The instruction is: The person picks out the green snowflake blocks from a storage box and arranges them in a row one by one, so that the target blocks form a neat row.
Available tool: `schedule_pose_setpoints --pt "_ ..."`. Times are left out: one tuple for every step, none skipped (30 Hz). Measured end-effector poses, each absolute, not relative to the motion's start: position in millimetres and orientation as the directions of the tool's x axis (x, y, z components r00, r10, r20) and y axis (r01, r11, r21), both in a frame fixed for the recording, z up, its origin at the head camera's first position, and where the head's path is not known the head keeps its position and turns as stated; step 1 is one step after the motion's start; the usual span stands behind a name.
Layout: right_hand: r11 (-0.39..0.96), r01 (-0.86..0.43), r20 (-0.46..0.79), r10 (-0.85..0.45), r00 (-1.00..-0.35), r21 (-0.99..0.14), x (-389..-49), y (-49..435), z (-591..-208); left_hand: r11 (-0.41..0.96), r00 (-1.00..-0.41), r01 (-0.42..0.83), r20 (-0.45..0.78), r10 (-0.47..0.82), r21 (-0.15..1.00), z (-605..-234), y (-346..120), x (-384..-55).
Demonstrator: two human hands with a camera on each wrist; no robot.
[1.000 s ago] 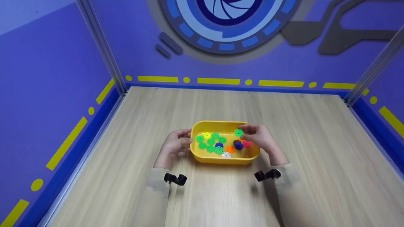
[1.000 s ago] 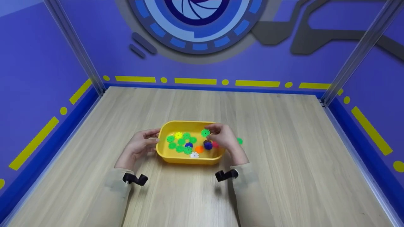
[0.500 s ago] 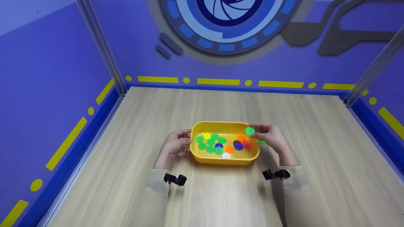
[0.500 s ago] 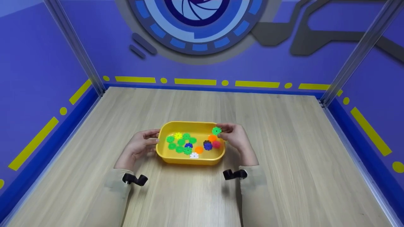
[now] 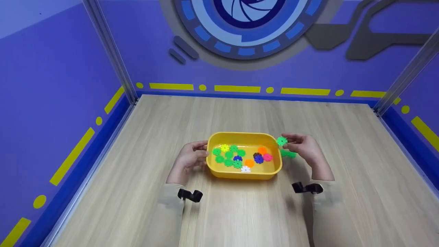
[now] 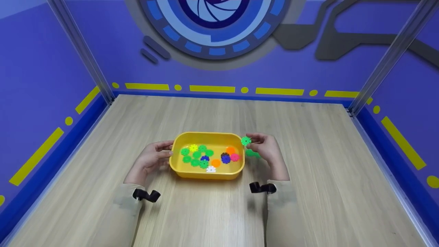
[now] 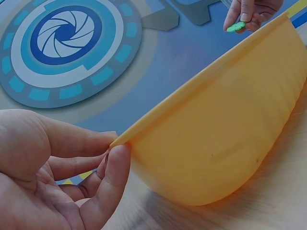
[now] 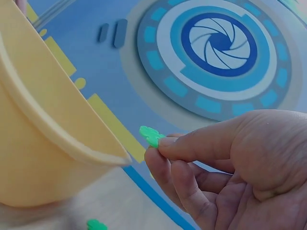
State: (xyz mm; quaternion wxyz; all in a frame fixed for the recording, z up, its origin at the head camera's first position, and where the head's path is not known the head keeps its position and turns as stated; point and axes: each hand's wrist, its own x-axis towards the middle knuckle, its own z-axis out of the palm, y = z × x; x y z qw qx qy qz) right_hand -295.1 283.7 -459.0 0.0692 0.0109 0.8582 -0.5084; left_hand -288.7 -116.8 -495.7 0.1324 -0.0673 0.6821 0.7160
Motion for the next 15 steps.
schedule_pose_setpoints --pt "0.482 0.087 -0.127 -0.051 -0.991 -0.872 -295 286 -459 -0.032 -0.956 -0.28 -0.276 0.098 0.959 -496 -117 -289" --pt "0.482 0.083 -0.121 -0.049 -0.991 -0.872 -294 289 -459 -0.03 -0.957 -0.279 -0.275 0.097 0.96 -496 -117 -289" --pt "0.48 0.081 -0.119 -0.048 -0.992 -0.873 -294 291 -460 -0.028 -0.957 -0.278 -0.274 0.096 0.96 -497 -117 -289" --pt "0.474 0.08 -0.116 -0.047 -0.992 -0.877 -294 294 -460 -0.031 -0.957 -0.276 -0.272 0.097 0.961 -497 -117 -289" --pt "0.468 0.078 -0.112 -0.046 -0.993 -0.88 -293 296 -461 -0.03 -0.958 -0.274 -0.27 0.098 0.961 -497 -117 -289" --pt "0.465 0.079 -0.112 -0.044 -0.993 -0.882 -293 299 -461 -0.029 -0.959 -0.27 -0.266 0.099 0.962 -497 -117 -289" --pt "0.464 0.079 -0.11 -0.04 -0.993 -0.882 -293 301 -462 -0.029 -0.96 -0.266 -0.262 0.102 0.963 -497 -117 -289" --pt "0.461 0.082 -0.11 -0.035 -0.993 -0.884 -293 303 -462 -0.028 -0.96 -0.266 -0.262 0.102 0.964 -497 -117 -288" --pt "0.456 0.085 -0.111 -0.031 -0.993 -0.886 -292 305 -463 -0.027 -0.96 -0.266 -0.262 0.103 0.964 -497 -117 -288" --pt "0.453 0.088 -0.111 -0.025 -0.993 -0.887 -292 307 -464 -0.026 -0.959 -0.267 -0.263 0.103 0.963 -497 -117 -288" --pt "0.453 0.092 -0.113 -0.019 -0.993 -0.887 -292 309 -464 -0.023 -0.959 -0.269 -0.265 0.101 0.963 -497 -117 -288" --pt "0.452 0.096 -0.114 -0.012 -0.993 -0.887 -292 310 -465 -0.023 -0.958 -0.272 -0.268 0.099 0.962 -497 -117 -288" --pt "0.452 0.1 -0.115 -0.005 -0.993 -0.886 -292 312 -465 -0.022 -0.957 -0.276 -0.272 0.096 0.961 -496 -117 -288" --pt "0.451 0.104 -0.115 0.002 -0.993 -0.886 -292 313 -466 -0.021 -0.957 -0.277 -0.274 0.095 0.961 -496 -117 -288" --pt "0.452 0.108 -0.116 0.009 -0.993 -0.886 -292 315 -467 -0.021 -0.957 -0.278 -0.275 0.094 0.96 -496 -117 -288"
